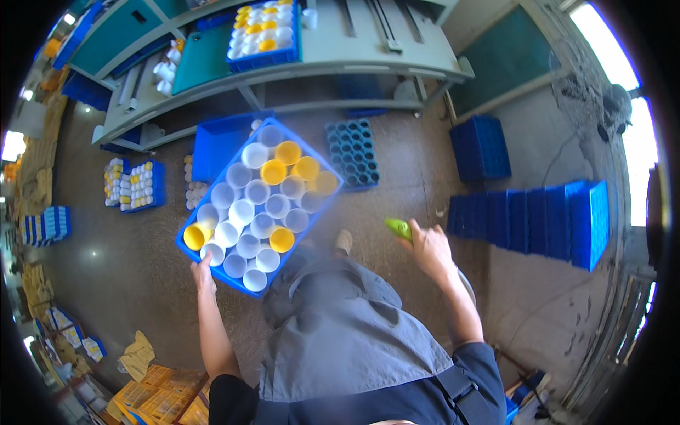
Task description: The person fills yellow and white plastic containers from a stack into a blue tray, then carries the tray to a machine and places it on a conveyor belt. The person repeats this process multiple times, filling and transporting trays of containers.
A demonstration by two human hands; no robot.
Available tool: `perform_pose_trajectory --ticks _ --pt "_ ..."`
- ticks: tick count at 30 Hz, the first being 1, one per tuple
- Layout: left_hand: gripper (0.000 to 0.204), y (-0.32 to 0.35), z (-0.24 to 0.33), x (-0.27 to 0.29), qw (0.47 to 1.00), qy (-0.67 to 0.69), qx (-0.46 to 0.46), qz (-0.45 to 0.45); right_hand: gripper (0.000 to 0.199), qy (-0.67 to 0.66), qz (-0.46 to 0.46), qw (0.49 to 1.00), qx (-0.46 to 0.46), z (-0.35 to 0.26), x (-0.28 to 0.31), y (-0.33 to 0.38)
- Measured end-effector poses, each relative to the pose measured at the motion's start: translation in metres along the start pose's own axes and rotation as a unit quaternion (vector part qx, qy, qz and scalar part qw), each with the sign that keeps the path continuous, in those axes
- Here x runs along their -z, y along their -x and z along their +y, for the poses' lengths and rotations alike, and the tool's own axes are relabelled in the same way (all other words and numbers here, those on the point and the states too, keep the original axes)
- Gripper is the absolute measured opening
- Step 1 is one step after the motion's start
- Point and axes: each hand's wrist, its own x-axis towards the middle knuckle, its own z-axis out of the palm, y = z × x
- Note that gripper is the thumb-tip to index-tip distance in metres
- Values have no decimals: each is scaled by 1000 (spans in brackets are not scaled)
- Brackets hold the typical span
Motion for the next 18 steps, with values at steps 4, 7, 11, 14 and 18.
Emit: perform_pose_trajectory --ticks 4,7,11,14,18 --pt "51 -24 1 16 987 135 74 41 47 -72 16 997 -26 4 0 -41" --pt "50 -75 10 5 961 242 113 76 50 -115 -12 991 -68 1 -5 -82" --pt "39 -207 47 -28 943 304 98 94 55 -118 -10 990 -75 -10 -20 -145" --pt "33 -321 90 -62 940 303 114 111 53 -171 -54 975 -134 -23 -24 -205" --pt "43 -437 159 -117 951 242 151 121 52 -181 -78 958 -206 -52 -12 -274"
